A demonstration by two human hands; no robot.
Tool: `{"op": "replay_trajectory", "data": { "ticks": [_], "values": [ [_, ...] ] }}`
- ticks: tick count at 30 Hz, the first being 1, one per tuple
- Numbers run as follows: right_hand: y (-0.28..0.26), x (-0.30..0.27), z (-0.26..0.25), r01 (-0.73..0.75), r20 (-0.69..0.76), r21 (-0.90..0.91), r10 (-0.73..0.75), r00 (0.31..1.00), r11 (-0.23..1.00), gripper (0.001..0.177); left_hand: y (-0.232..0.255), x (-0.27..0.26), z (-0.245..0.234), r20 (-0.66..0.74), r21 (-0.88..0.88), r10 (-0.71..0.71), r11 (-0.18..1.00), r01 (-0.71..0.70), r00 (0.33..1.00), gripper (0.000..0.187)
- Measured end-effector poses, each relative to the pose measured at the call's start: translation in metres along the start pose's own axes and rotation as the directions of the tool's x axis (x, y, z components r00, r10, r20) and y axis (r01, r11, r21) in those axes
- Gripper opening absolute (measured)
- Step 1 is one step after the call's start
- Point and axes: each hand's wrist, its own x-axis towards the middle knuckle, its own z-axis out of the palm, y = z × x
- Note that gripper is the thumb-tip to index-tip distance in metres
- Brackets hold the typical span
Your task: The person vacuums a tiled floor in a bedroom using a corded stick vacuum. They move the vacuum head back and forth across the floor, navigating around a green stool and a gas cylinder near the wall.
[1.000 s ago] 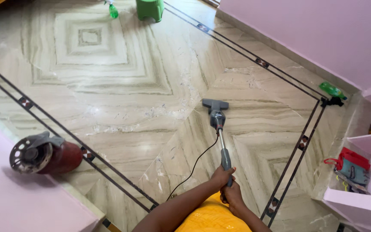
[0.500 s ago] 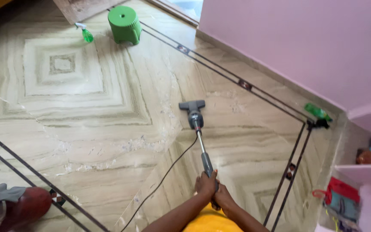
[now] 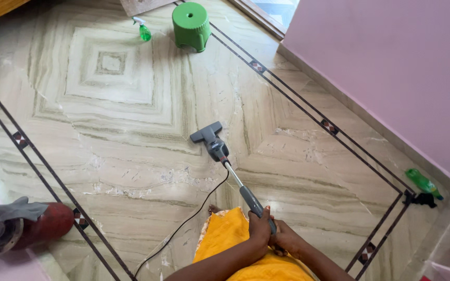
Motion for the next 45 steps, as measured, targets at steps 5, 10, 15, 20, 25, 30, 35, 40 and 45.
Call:
{"op": "replay_trajectory", "data": {
  "ticks": [5, 10, 15, 20, 25, 30, 35, 40, 45],
  "values": [
    [-0.034, 0.091, -0.029, 0.092, 0.129, -0.075, -0.082, 0.988, 0.993, 0.037, 0.034, 0.079, 0.008, -0.026, -0.145, -0.001, 0.989, -0.003, 1.0, 0.036],
    [-0.096, 0.155, 0.019, 0.057, 0.033, -0.126, -0.053, 0.998, 0.99, 0.022, 0.082, 0.153, -0.035, -0.21, 0.202, 0.138, 0.975, -0.096, 0.968, 0.043],
    [-0.144, 0.204, 0.037, 0.055, 0.062, -0.091, -0.05, 0.997, 0.994, 0.045, 0.138, 0.189, -0.057, -0.256, 0.181, 0.115, 0.981, -0.069, 0.96, 0.049],
    [-0.157, 0.261, 0.026, 0.143, 0.143, -0.107, -0.127, 0.982, 0.984, 0.04, 0.162, 0.22, -0.06, -0.384, 0.334, 0.168, 0.942, -0.033, 0.908, 0.051],
    [-0.241, 0.312, 0.029, 0.146, 0.189, -0.221, -0.105, 0.976, 0.964, 0.032, 0.231, 0.271, -0.071, -0.437, 0.223, 0.141, 0.974, -0.045, 0.889, 0.054],
    [-0.352, 0.367, 0.029, 0.155, 0.196, -0.278, -0.102, 0.975, 0.948, 0.024, 0.332, 0.322, -0.065, -0.465, 0.121, 0.094, 0.992, -0.042, 0.88, 0.051],
    [-0.42, 0.426, 0.009, 0.127, 0.353, -0.356, 0.007, 0.936, 0.926, 0.013, 0.385, 0.375, -0.055, -0.53, -0.024, 0.116, 0.988, -0.151, 0.84, 0.046],
    [-0.422, 0.449, 0.007, 0.269, 0.473, -0.428, -0.04, 0.88, 0.863, 0.014, 0.372, 0.407, -0.062, -0.507, -0.28, 0.034, 0.939, -0.202, 0.861, 0.043],
    [-0.473, 0.442, 0.02, 0.084, 0.357, -0.476, 0.105, 0.928, 0.875, 0.012, 0.406, 0.413, -0.082, -0.483, -0.242, 0.08, 0.945, -0.221, 0.872, 0.044]
  ]
}}
